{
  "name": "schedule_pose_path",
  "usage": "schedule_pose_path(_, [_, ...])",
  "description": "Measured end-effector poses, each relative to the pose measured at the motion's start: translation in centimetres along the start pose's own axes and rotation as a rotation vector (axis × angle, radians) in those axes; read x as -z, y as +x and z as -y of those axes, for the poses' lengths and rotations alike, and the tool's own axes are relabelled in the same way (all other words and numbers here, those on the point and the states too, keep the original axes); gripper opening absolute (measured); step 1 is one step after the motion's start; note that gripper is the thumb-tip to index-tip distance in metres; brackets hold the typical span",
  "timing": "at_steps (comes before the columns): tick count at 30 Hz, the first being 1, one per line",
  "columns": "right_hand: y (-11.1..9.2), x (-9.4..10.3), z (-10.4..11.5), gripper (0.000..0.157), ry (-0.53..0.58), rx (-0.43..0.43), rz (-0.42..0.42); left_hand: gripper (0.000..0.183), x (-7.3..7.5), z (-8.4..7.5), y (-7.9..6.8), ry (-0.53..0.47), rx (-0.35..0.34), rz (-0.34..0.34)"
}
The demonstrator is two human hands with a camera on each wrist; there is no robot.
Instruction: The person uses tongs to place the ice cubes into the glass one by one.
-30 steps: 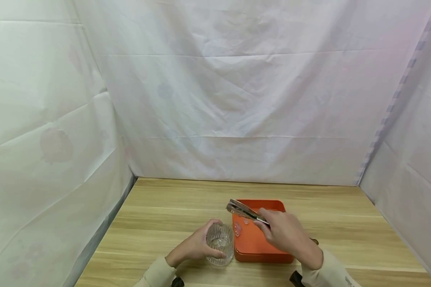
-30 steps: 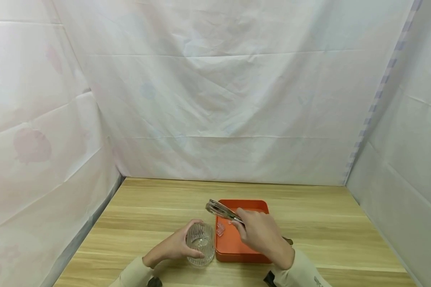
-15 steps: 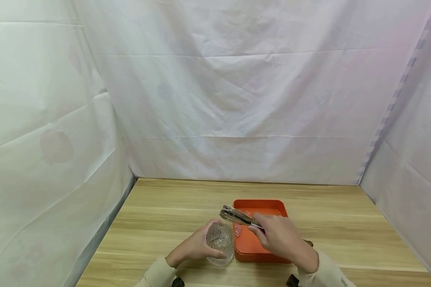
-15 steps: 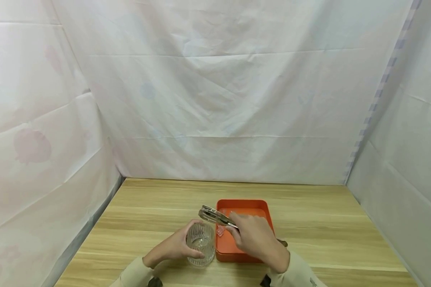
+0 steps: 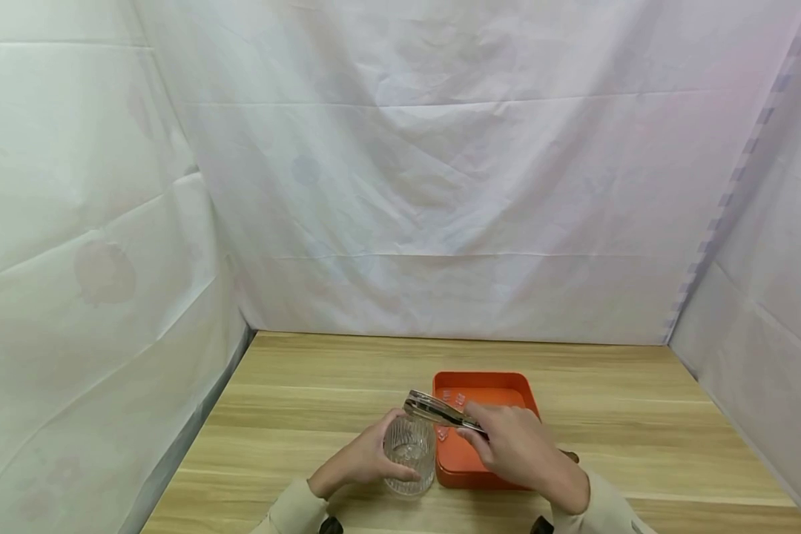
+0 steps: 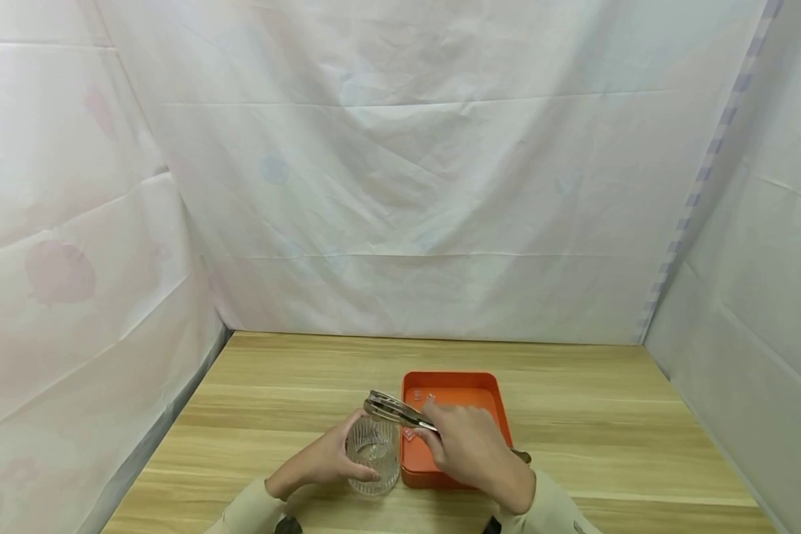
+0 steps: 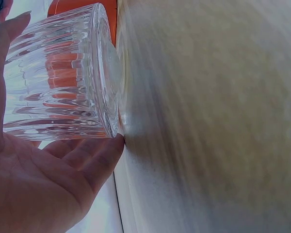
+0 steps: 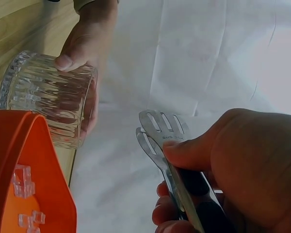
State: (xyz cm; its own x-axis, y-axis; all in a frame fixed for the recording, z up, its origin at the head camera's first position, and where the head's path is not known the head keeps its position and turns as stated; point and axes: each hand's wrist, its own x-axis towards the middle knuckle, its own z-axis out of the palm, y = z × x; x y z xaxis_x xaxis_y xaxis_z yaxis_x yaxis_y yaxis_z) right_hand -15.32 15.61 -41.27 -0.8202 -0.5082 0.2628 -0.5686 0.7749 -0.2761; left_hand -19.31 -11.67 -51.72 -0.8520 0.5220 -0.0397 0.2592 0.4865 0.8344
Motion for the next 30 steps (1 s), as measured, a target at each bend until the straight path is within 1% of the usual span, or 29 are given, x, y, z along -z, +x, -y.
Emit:
schedule_pose_path(6, [-0.06, -0.09, 0.06, 0.017, 0.015, 0.018, 0.011, 0.113, -0.05, -0.25, -0.17, 0.003, 0.042, 0.000])
schedule_pose_path(8, [-0.08, -0.07, 0.08, 0.018, 0.015, 0.020, 0.016, 0.115, -0.03, -0.30, -0.20, 0.006, 0.046, -0.002])
schedule_pose_path(12, [-0.14, -0.03, 0.13, 0.017, 0.009, 0.027, 0.014, 0.113, 0.02, -0.27, -0.19, 0.008, 0.035, -0.003])
schedule_pose_path(16, [-0.21, 0.04, 0.19, 0.017, 0.007, 0.033, 0.009, 0.101, 0.05, -0.20, -0.10, -0.015, 0.004, 0.007])
schedule_pose_path(19, [-0.28, 0.05, 0.21, 0.018, 0.002, 0.033, 0.010, 0.097, 0.04, -0.18, -0.07, -0.025, -0.004, 0.011])
schedule_pose_path(23, [-0.38, 0.06, 0.22, 0.018, -0.010, 0.034, 0.005, 0.100, 0.00, -0.11, -0.12, -0.011, 0.007, 0.005])
schedule_pose_path(30, [-0.60, 0.25, 0.31, 0.019, -0.017, 0.023, -0.006, 0.093, 0.02, -0.10, -0.15, -0.015, -0.004, 0.010])
